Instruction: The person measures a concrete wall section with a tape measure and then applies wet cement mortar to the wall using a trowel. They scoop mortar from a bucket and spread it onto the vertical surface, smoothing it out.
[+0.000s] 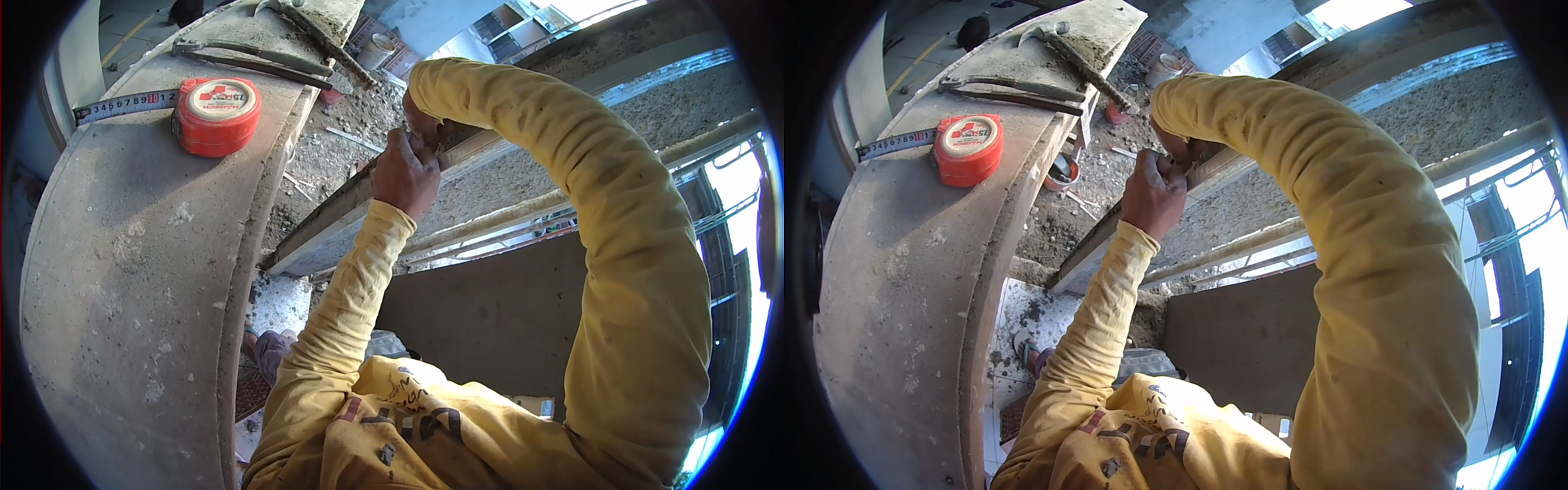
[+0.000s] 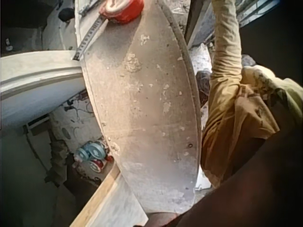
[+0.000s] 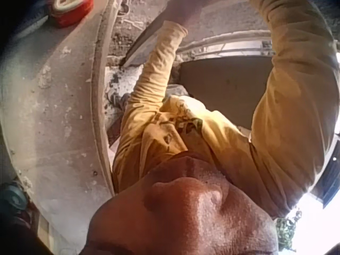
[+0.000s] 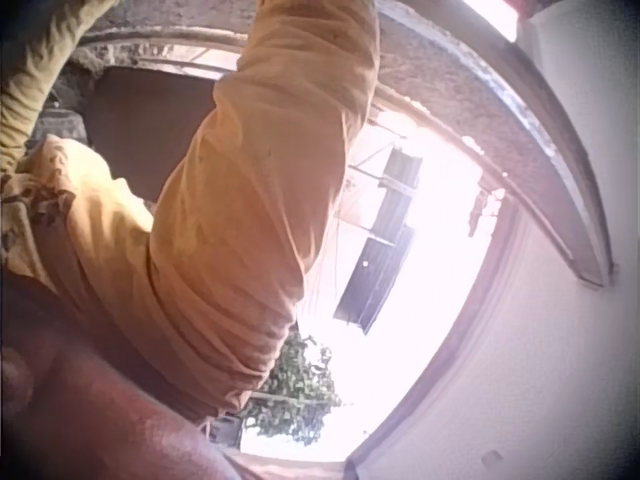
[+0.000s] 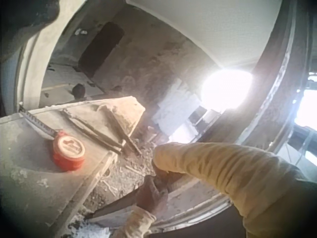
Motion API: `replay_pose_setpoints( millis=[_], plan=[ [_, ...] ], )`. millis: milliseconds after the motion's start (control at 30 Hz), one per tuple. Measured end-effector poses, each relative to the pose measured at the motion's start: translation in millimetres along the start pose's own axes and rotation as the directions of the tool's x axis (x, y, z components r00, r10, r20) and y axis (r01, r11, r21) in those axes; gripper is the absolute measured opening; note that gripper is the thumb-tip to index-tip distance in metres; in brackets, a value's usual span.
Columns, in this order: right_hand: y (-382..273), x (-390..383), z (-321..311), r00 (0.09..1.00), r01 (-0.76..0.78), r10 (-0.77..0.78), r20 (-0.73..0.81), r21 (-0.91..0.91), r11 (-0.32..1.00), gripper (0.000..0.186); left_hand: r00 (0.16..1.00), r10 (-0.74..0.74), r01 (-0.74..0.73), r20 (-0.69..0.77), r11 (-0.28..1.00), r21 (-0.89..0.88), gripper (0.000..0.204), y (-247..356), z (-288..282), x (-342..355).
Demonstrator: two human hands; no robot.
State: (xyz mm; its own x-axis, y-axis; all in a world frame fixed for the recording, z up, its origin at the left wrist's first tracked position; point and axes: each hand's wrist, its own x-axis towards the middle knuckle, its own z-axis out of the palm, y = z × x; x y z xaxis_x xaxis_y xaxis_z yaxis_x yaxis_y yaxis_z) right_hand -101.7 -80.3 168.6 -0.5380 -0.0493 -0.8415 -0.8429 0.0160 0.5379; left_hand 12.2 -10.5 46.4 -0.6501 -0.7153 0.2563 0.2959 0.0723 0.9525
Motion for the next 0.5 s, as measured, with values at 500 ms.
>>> replay_pose_setpoints(
  millis=[500],
  plan=[
    [-23.8, 6.5, -45.3, 0.800, 0.139, -0.260, -0.541, -0.255, 0.957, 0.027, 0.944, -0.240, 0.239, 0.226, 0.970, 0.032, 0.027, -5.7, -7.3, 23.9]
  ],
)
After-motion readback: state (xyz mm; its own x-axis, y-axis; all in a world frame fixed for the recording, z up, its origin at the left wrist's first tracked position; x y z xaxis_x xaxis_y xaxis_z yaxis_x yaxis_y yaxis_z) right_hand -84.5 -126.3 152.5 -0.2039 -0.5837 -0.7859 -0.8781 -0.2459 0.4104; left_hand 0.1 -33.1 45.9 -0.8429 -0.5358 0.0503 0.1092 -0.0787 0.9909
